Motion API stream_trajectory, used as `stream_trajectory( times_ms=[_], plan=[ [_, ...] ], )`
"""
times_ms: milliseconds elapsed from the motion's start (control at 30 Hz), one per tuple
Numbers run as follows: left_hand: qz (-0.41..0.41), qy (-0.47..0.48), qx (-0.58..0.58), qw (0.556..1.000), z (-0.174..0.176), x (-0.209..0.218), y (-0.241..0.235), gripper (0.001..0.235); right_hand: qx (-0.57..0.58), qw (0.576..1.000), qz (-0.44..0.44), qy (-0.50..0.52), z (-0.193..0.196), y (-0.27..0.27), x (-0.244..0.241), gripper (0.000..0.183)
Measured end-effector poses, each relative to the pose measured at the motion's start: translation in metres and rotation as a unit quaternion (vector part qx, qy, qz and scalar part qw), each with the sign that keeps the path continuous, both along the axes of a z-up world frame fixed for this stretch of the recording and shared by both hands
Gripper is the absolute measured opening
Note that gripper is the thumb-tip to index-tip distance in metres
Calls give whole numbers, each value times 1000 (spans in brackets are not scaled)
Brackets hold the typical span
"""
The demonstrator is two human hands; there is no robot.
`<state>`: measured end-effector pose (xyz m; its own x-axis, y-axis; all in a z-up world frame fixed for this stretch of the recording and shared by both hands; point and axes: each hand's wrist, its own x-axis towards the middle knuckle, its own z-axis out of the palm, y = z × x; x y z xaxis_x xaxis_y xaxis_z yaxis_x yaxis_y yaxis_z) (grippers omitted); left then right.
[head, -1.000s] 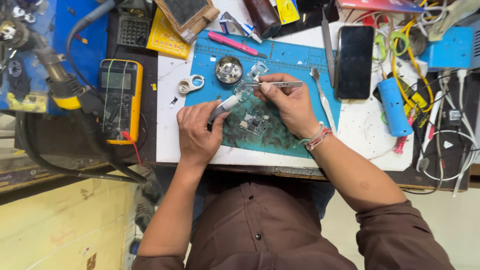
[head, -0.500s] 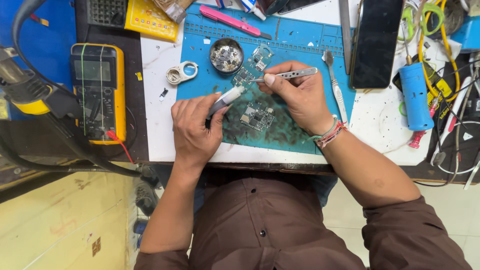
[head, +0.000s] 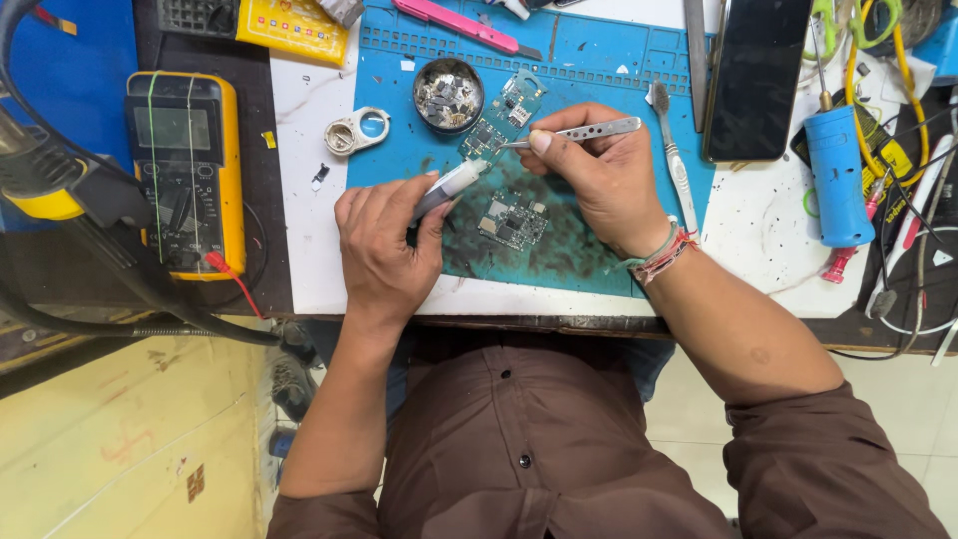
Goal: The person uses a green-handled tool to work on a small circuit board placed on a blue mat. They then switch to using tweezers to manipulate small components on the board. The workspace includes a multimeter, a syringe, and other electronic tools.
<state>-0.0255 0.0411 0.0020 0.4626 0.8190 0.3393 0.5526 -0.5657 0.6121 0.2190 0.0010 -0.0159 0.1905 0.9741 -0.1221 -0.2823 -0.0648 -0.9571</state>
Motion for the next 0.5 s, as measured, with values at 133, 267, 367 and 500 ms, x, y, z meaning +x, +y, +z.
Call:
stream_trajectory(
  times_ms=[133, 267, 367, 500],
  plan=[
    [-1, 4, 3, 1000, 0, 1, 0, 25, -5, 1000, -1, 13, 0, 1, -1, 14],
    [1, 5, -1, 1000, 0, 1, 0, 25, 2, 1000, 7, 7, 0, 1, -1, 14],
    [1, 7, 1, 1000, 1, 1, 0, 25, 9, 1000, 10, 0, 1, 0, 0, 13],
    [1, 8, 0, 1000, 1, 1, 0, 24, 0, 1000, -2, 10, 1, 1, -1, 12]
  ],
)
